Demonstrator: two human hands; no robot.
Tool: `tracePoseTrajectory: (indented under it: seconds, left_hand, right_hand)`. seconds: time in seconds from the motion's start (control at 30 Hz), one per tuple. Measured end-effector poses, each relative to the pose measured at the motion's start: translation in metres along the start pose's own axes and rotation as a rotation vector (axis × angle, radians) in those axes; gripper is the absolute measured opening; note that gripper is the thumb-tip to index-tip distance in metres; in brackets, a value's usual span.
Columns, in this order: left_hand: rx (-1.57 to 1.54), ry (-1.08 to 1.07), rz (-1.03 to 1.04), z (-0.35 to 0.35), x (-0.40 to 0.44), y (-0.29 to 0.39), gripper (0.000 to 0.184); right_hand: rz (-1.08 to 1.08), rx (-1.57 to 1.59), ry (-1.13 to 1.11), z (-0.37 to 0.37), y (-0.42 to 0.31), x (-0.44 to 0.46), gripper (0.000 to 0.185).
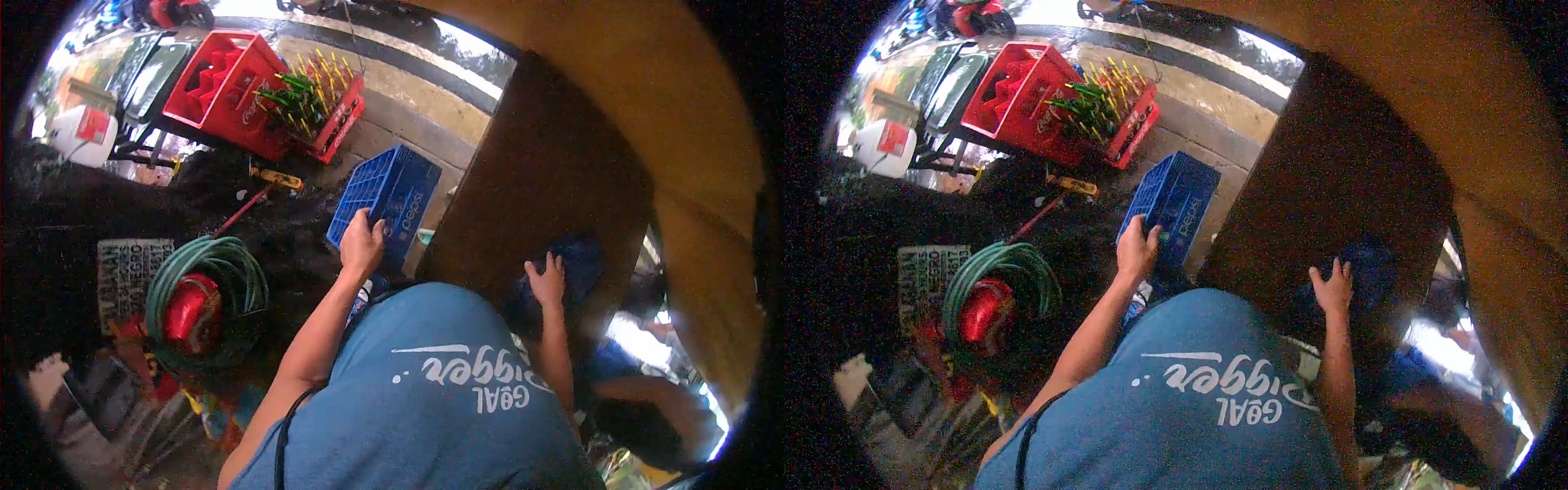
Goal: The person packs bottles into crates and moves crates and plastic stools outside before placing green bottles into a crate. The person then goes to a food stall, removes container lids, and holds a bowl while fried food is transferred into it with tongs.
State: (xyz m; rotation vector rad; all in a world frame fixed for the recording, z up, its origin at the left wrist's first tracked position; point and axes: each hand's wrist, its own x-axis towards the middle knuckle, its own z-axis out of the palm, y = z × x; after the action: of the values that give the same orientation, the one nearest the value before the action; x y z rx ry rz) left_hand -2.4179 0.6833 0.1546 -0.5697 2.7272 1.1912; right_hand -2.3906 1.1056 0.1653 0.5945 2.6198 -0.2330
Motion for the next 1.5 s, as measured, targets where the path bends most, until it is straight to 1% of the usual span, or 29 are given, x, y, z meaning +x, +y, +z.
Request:
tracePoseTrajectory:
  seconds: [0.1, 0.13, 0.2, 0.27, 0.33, 0.37, 0.43, 0.53, 0.6, 0.63, 0.67, 0.73, 0.8, 0.87, 0.93, 0.97, 1.0, 1.07, 1.1, 1.13, 1.17, 1.2, 1.27, 1.3, 1.33, 1.4, 1.43, 1.5]
  left_hand:
    - [-0.016, -0.090, -0.029, -0.016, 0.033, 0.000, 0.038]
    - [-0.017, -0.091, -0.032, -0.019, 0.040, 0.000, 0.038]
    - [-0.114, -0.088, 0.038, -0.024, 0.053, -0.001, 0.039]
    - [-0.132, -0.090, 0.057, -0.036, 0.062, 0.005, 0.040]
    - [-0.085, -0.125, 0.038, -0.055, 0.067, 0.012, 0.039]
    - [-0.065, -0.108, 0.024, -0.064, 0.068, 0.011, 0.039]
    - [-0.147, -0.147, 0.079, -0.080, 0.072, 0.009, 0.037]
    - [-0.082, -0.142, 0.088, -0.095, 0.083, 0.012, 0.035]
    - [-0.077, -0.136, 0.104, -0.104, 0.092, 0.016, 0.035]
    - [-0.067, -0.133, 0.112, -0.110, 0.097, 0.017, 0.034]
    - [-0.072, -0.103, 0.109, -0.113, 0.103, 0.017, 0.034]
    - [-0.061, -0.004, 0.217, -0.121, 0.112, 0.013, 0.033]
    - [-0.061, 0.044, 0.202, -0.128, 0.120, 0.015, 0.033]
    - [-0.077, 0.121, 0.203, -0.134, 0.135, 0.022, 0.033]
    - [-0.060, 0.212, 0.151, -0.140, 0.144, 0.026, 0.033]
    - [-0.088, 0.204, 0.066, -0.148, 0.150, 0.032, 0.035]
    - [-0.095, 0.250, 0.061, -0.151, 0.155, 0.031, 0.035]
    - [-0.151, 0.426, -0.041, -0.149, 0.170, 0.026, 0.039]
    - [-0.197, 0.496, -0.099, -0.151, 0.177, 0.027, 0.037]
    - [-0.282, 0.590, -0.130, -0.150, 0.186, 0.025, 0.035]
    - [-0.375, 0.641, -0.204, -0.153, 0.194, 0.029, 0.034]
    - [-0.437, 0.736, -0.257, -0.141, 0.206, 0.018, 0.033]
    - [-0.632, 0.870, -0.360, -0.137, 0.225, 0.033, 0.027]
    - [-0.657, 0.938, -0.405, -0.133, 0.234, 0.035, 0.026]
    - [-0.675, 0.998, -0.455, -0.131, 0.238, 0.037, 0.026]
    - [-0.658, 1.064, -0.533, -0.133, 0.248, 0.044, 0.027]
    - [-0.645, 1.123, -0.525, -0.135, 0.251, 0.046, 0.025]
    - [-0.601, 1.212, -0.579, -0.130, 0.255, 0.052, 0.024]
  right_hand:
    - [0.018, -0.059, 0.001, 0.012, -0.004, 0.005, 0.082]
    - [0.018, -0.061, 0.000, 0.016, -0.001, 0.007, 0.082]
    - [-0.001, -0.066, 0.003, 0.022, 0.002, 0.013, 0.084]
    - [0.049, -0.038, -0.039, 0.014, -0.001, 0.016, 0.082]
    - [0.054, -0.007, -0.037, 0.008, -0.003, 0.019, 0.080]
    - [0.048, -0.033, -0.034, 0.010, 0.001, 0.019, 0.078]
    - [0.040, -0.046, -0.030, 0.013, 0.011, 0.028, 0.077]
    - [0.037, 0.036, 0.008, 0.007, 0.010, 0.023, 0.075]
    - [0.075, 0.032, -0.090, -0.018, -0.001, 0.031, 0.071]
    - [0.187, 0.012, -0.167, -0.051, -0.034, 0.032, 0.061]
    - [0.159, 0.010, -0.156, -0.064, -0.040, 0.057, 0.061]
    - [0.089, 0.131, -0.280, -0.085, -0.046, 0.108, 0.061]
    - [-0.230, 0.483, 0.161, -0.112, -0.134, 0.129, 0.052]
    - [-0.410, 0.640, 0.169, -0.136, -0.239, 0.154, 0.044]
    - [-0.622, 0.637, 0.103, -0.142, -0.338, 0.181, 0.044]
    - [-0.725, 0.653, 0.045, -0.150, -0.390, 0.182, 0.045]
    - [-0.825, 0.667, -0.017, -0.155, -0.438, 0.179, 0.046]
    - [-0.987, 0.668, -0.058, -0.170, -0.514, 0.179, 0.049]
    - [-1.012, 0.656, -0.061, -0.179, -0.544, 0.179, 0.049]
    - [-1.073, 0.683, -0.116, -0.192, -0.570, 0.183, 0.052]
    - [-1.133, 0.705, -0.173, -0.205, -0.591, 0.192, 0.055]
    - [-1.145, 0.674, -0.189, -0.219, -0.604, 0.205, 0.055]
    - [-1.231, 0.711, -0.313, -0.245, -0.640, 0.232, 0.062]
    - [-1.423, 0.461, -0.026, -0.250, -0.651, 0.265, 0.060]
    - [-1.436, 0.437, -0.068, -0.259, -0.659, 0.281, 0.060]
    - [-1.375, 0.568, -0.167, -0.286, -0.677, 0.300, 0.059]
    - [-1.389, 0.533, -0.203, -0.296, -0.686, 0.309, 0.059]
    - [-1.137, 0.865, -0.294, -0.308, -0.699, 0.336, 0.061]
